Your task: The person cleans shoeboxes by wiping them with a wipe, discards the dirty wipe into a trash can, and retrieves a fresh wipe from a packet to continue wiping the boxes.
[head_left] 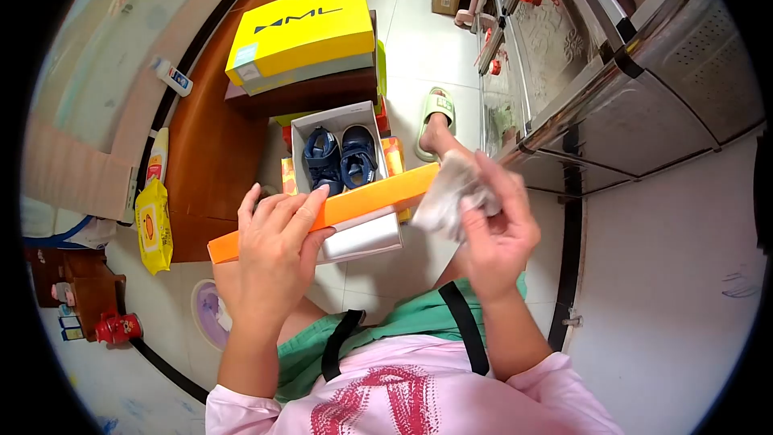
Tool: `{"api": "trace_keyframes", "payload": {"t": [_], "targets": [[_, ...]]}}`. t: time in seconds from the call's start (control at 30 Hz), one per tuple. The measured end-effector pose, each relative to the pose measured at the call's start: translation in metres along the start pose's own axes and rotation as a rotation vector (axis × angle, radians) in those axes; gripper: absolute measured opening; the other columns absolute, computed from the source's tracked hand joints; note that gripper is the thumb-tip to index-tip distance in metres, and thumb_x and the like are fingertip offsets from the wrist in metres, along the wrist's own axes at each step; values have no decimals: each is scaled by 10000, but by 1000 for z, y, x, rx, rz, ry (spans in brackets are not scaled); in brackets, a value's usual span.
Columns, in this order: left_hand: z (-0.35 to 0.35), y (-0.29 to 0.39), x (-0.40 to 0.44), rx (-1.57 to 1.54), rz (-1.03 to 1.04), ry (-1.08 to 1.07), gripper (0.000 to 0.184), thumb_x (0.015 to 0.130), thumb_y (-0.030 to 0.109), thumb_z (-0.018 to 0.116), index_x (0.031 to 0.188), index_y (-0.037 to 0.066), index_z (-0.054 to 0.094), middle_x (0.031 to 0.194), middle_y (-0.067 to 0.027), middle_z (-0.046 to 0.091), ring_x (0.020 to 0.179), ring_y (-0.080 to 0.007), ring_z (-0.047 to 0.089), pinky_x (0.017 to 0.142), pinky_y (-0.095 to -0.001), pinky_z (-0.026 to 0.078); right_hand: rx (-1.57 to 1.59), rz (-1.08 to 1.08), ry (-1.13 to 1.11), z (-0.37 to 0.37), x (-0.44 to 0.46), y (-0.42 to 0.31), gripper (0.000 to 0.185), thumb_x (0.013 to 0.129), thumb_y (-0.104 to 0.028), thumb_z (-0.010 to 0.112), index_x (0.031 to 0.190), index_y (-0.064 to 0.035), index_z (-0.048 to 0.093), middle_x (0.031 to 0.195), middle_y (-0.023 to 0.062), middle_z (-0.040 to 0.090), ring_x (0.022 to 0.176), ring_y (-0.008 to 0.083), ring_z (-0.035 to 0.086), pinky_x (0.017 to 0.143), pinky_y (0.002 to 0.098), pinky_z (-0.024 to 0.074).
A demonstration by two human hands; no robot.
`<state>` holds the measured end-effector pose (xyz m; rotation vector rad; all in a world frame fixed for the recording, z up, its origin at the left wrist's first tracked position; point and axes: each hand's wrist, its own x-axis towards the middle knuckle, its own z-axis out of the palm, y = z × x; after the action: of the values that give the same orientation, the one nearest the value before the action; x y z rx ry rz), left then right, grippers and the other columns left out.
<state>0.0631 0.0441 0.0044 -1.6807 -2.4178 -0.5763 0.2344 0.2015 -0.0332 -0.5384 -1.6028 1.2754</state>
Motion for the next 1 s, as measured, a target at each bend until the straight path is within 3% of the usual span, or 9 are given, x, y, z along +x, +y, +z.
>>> {"api": "trace_keyframes", "payload": {"t": [0.07,0.1,0.13,0.23,0.47,0.6,0.67,1.0], "targets": [[0,1,-1,-14,-5,-10,454,794,109,715,1241,72,649,1060,-86,676,1006,-265,622,1084,-519,356,-163,-100,41,-4,11,1,345,889,69,593,1209,-25,678,1180,108,574,988,157,595,817,259,504],[0,1,0,-30,-8,-17,445,803,108,706,1243,70,647,1065,-87,677,998,-262,625,1075,-514,364,-168,-71,67,2,14,1,265,860,70,629,1095,-13,719,1186,126,598,970,214,616,845,294,508],[1,1,0,-33,-7,-16,445,803,108,706,1243,70,647,1065,-87,677,998,-262,625,1075,-514,364,-171,-72,67,5,16,2,265,860,70,629,1095,-13,719,1186,126,598,970,214,616,845,294,508],[0,0,0,-33,-23,-11,439,809,105,701,1243,67,644,1069,-90,677,995,-257,627,1065,-508,374,-635,-221,-126,9,21,5,279,766,17,714,1043,-8,715,1161,152,621,956,343,593,837,380,497],[4,1,-2,-10,4,44,424,782,106,747,1196,76,661,1008,-62,673,924,-223,614,1043,-512,368,-674,-247,-74,18,15,7,263,756,13,729,1016,-23,711,1069,128,606,954,318,563,785,394,491],[5,0,-3,-36,-13,70,404,768,110,758,1161,72,671,974,-52,668,898,-216,609,1037,-515,368,-755,-323,-154,37,4,2,281,733,4,746,1009,-51,737,1079,120,614,936,309,558,835,388,455],[4,-1,-3,-43,-20,74,396,768,112,759,1153,71,673,960,-49,665,889,-216,605,1032,-513,371,-764,-407,-277,44,-2,1,363,709,9,673,1062,-64,719,1100,110,598,1002,304,540,847,413,438],[8,-1,-4,-49,-28,128,377,754,108,775,1119,76,685,914,-34,647,878,-210,596,1016,-510,371,-876,-361,-163,22,6,5,420,696,4,661,1108,-52,719,1145,97,600,1015,309,531,883,431,399]]}}
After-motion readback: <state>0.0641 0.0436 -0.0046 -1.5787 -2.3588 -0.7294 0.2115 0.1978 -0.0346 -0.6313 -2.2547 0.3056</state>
